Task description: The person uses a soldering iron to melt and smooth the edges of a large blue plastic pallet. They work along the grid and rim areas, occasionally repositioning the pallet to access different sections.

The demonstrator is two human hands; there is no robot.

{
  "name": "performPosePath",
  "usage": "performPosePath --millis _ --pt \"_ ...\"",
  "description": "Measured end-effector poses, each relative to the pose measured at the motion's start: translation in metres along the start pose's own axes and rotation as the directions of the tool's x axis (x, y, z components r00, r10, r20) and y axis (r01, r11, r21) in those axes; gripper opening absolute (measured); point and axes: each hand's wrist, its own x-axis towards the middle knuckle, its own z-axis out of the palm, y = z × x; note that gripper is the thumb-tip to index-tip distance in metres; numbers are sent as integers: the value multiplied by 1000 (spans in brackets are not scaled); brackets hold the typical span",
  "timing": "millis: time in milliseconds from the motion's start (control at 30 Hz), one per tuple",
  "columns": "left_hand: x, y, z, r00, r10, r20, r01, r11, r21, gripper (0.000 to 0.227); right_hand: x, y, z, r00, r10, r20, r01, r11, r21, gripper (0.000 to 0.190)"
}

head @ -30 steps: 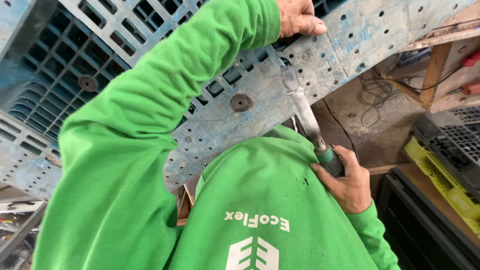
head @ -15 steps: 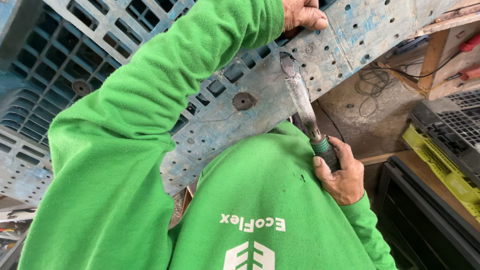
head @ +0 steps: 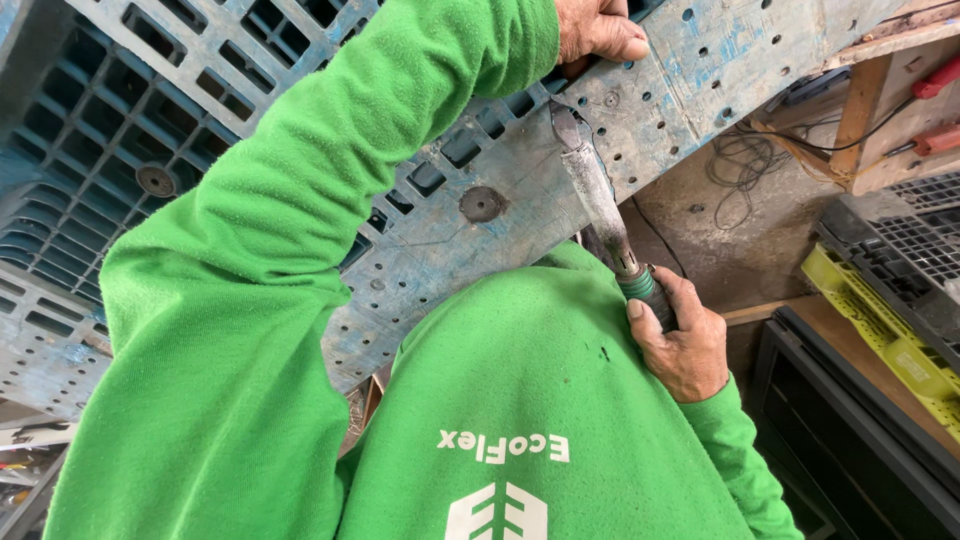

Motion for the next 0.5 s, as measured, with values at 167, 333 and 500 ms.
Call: performPosePath --millis 167,333,500 --pt "-2 6 -6 999 50 1 -49 995 84 40 1 -8 -6 997 -63 35 60 996 68 47" --pt "-4 27 -13 983 -166 80 142 960 243 43 3 -15 -7 991 -128 43 124 989 77 53" --pt "-10 39 -15 997 -17 70 -19 877 480 40 1 -16 -5 991 -120 54 116 991 71 57"
